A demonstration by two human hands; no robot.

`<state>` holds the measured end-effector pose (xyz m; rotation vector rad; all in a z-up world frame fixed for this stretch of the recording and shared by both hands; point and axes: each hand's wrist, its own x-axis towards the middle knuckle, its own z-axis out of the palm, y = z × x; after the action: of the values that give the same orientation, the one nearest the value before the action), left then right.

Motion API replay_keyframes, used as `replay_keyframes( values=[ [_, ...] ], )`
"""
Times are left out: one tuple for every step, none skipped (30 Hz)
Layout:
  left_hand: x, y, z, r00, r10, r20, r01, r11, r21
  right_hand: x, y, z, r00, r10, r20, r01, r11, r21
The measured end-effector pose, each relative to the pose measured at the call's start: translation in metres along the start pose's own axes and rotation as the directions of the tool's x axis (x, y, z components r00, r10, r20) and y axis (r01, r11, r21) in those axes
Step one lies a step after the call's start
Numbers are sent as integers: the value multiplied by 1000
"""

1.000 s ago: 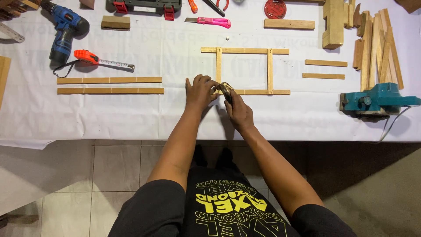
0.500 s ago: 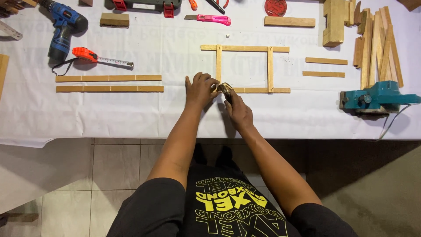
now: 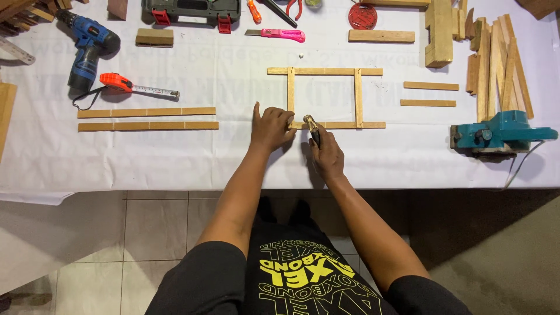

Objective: Assemble and apply glue to a small rectangular wooden frame structure.

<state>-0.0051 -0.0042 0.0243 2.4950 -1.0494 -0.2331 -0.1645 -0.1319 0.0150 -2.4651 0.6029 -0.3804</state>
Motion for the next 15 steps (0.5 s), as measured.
replay_keyframes(
  values=[
    [1, -1, -1, 1000, 4, 1, -4, 1000, 2, 1, 0, 1, 1000, 2, -4, -2, 1000, 1],
    [1, -1, -1, 999, 4, -37, -4, 1000, -3, 3, 1, 1, 996, -61, -65, 61, 998, -3],
    [3, -1, 0, 997, 2, -74, -3, 1000, -10, 4, 2, 1, 984, -125, -123, 124, 992, -12],
    [6, -5, 10, 997, 4, -74, -5, 1000, -8, 6, 4, 2, 984, -123, -125, 123, 992, -11],
    [10, -8, 19, 992, -20, -123, 19, 1000, -11, 9, 6, 2, 982, -132, -139, 131, 991, -16],
    [15, -11, 28, 984, -44, -173, 42, 999, -15, 12, 8, 1, 978, -140, -152, 139, 990, -21],
    [21, -10, 29, 984, -42, -175, 40, 999, -13, 16, 12, 3, 978, -142, -155, 140, 990, -21],
    [27, -10, 30, 983, -71, -171, 70, 998, -11, 22, 15, 5, 982, -128, -139, 123, 991, -49],
    [34, -8, 30, 981, -101, -167, 101, 995, -8, 28, 19, 6, 986, -116, -122, 107, 991, -78],
    [41, -5, 29, 980, -101, -171, 101, 995, -7, 33, 21, 4, 985, -120, -125, 111, 991, -77],
    [48, -2, 29, 974, -150, -168, 147, 989, -29, 40, 23, 3, 983, -137, -124, 125, 987, -100],
    [56, 2, 29, 966, -198, -164, 192, 980, -52, 47, 26, 2, 981, -153, -123, 138, 983, -123],
    [63, 5, 28, 965, -204, -164, 198, 979, -51, 51, 31, 0, 981, -156, -118, 141, 983, -120],
    [70, 8, 27, 953, -262, -150, 258, 965, -48, 55, 35, -3, 979, -171, -109, 158, 980, -120],
    [80, 11, 26, 937, -321, -138, 318, 947, -45, 62, 39, -5, 977, -190, -101, 178, 977, -120]
  ],
)
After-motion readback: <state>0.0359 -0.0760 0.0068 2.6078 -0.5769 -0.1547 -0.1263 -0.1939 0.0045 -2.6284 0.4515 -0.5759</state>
